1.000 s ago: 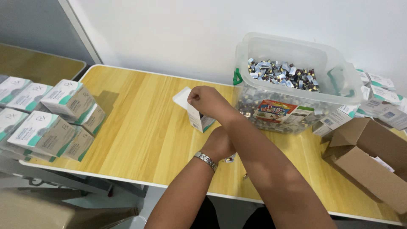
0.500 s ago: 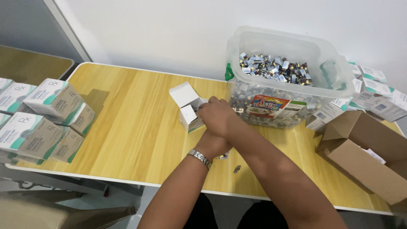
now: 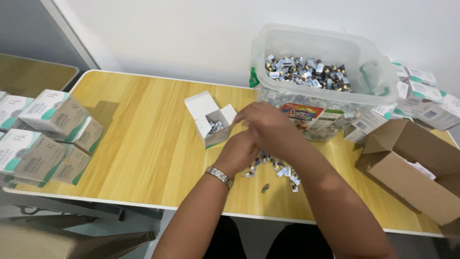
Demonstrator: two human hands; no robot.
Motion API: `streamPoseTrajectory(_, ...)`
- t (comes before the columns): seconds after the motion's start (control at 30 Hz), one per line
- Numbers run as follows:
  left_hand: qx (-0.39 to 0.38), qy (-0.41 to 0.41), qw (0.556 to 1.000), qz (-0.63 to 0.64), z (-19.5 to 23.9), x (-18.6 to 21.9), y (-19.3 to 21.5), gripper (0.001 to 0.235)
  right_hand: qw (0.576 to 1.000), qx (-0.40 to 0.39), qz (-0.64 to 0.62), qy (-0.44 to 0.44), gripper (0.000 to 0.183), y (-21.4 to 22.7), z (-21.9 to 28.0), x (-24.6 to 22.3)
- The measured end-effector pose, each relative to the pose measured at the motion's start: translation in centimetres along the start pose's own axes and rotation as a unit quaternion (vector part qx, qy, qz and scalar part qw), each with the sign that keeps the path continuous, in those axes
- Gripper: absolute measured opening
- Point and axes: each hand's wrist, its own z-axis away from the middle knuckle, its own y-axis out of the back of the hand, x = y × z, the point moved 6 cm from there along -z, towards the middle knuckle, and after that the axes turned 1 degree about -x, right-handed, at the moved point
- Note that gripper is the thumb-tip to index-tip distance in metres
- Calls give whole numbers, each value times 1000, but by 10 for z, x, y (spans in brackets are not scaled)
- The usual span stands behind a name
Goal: The person opens a small white box and pours wrapped candies onto a table. They then pick up the candies one by one, inspect them, and place them back into the box. The process is repeated for several candies.
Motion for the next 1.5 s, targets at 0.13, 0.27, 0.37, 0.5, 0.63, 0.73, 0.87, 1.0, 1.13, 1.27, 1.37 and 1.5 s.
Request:
streamPoseTrajectory(0.13,40,-27,998,44,1,12,13,14,975,-34,-127,-177,15,17,51,39)
streamPoseTrajectory(0.27,46,-48,995,75,2,25,21,16,936,-132,-108,-309,32,11,102,76)
streamPoseTrajectory(0.37,26,-49,996,71,-1,30,20,13,909,-193,-142,-341,49,0,130,91)
streamPoseTrajectory(0.5,-12,-42,998,40,0,33,16,12,920,-254,-182,-236,80,-6,145,87)
streamPoseTrajectory(0.63,-14,-66,998,-3,1,41,21,24,935,-237,-126,-230,65,-16,145,85)
streamPoseTrajectory(0.73,-23,-67,997,-22,1,43,21,40,949,-194,-120,-218,40,-23,138,80)
streamPoseTrajectory(0.87,-31,-56,998,-22,0,41,15,26,942,-155,-146,-259,31,-26,132,78)
streamPoseTrajectory(1.0,-46,-53,997,16,-1,39,10,18,873,-147,-231,-404,25,-34,142,88)
streamPoseTrajectory(1.13,-49,-51,997,36,0,40,9,16,856,-103,-314,-397,23,-39,149,107)
streamPoseTrajectory(1.27,-37,-58,997,46,0,41,9,17,749,-20,-538,-386,32,-50,156,133)
streamPoseTrajectory(1.37,-36,-59,996,56,0,42,10,19,653,4,-644,-399,37,-54,165,142)
streamPoseTrajectory(1.5,-39,-54,996,52,0,42,11,18,574,14,-720,-390,33,-56,165,141)
